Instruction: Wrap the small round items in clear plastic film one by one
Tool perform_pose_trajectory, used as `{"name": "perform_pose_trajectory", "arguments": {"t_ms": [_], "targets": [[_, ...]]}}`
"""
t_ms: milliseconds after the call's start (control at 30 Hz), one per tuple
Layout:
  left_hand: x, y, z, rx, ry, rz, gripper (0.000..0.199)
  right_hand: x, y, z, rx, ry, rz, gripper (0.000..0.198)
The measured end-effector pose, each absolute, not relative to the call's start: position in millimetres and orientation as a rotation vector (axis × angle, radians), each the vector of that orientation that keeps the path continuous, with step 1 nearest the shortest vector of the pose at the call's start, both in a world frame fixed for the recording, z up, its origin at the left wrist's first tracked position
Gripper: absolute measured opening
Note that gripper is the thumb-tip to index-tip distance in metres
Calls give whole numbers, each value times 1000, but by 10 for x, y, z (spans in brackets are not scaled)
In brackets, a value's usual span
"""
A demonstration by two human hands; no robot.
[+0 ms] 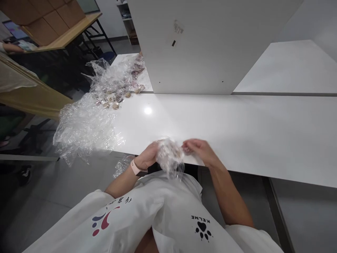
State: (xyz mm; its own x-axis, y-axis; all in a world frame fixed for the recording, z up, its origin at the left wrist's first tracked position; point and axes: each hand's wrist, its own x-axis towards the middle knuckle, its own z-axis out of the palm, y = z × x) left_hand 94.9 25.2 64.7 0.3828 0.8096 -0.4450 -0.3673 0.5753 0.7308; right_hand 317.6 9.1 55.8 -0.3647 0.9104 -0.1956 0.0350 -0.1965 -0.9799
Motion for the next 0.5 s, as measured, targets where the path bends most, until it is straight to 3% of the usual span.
{"name": "perform_pose_trajectory", "arguments": {"t_ms": [67, 233, 400, 500], "targets": [[998, 231, 669, 727, 867, 740, 28, 3129, 144, 535, -1180, -1318, 1461, 37], [1180, 323, 654, 778, 1013, 938, 23, 2848, 56, 639, -1095, -1820, 1081, 53], [1124, 594, 596, 1049, 1015, 813, 21, 2916, 153, 455, -1160, -1802, 693, 25], [896, 981, 489, 1266, 1160, 961, 22, 3367, 565, 235, -1402, -1518, 318, 23]]}}
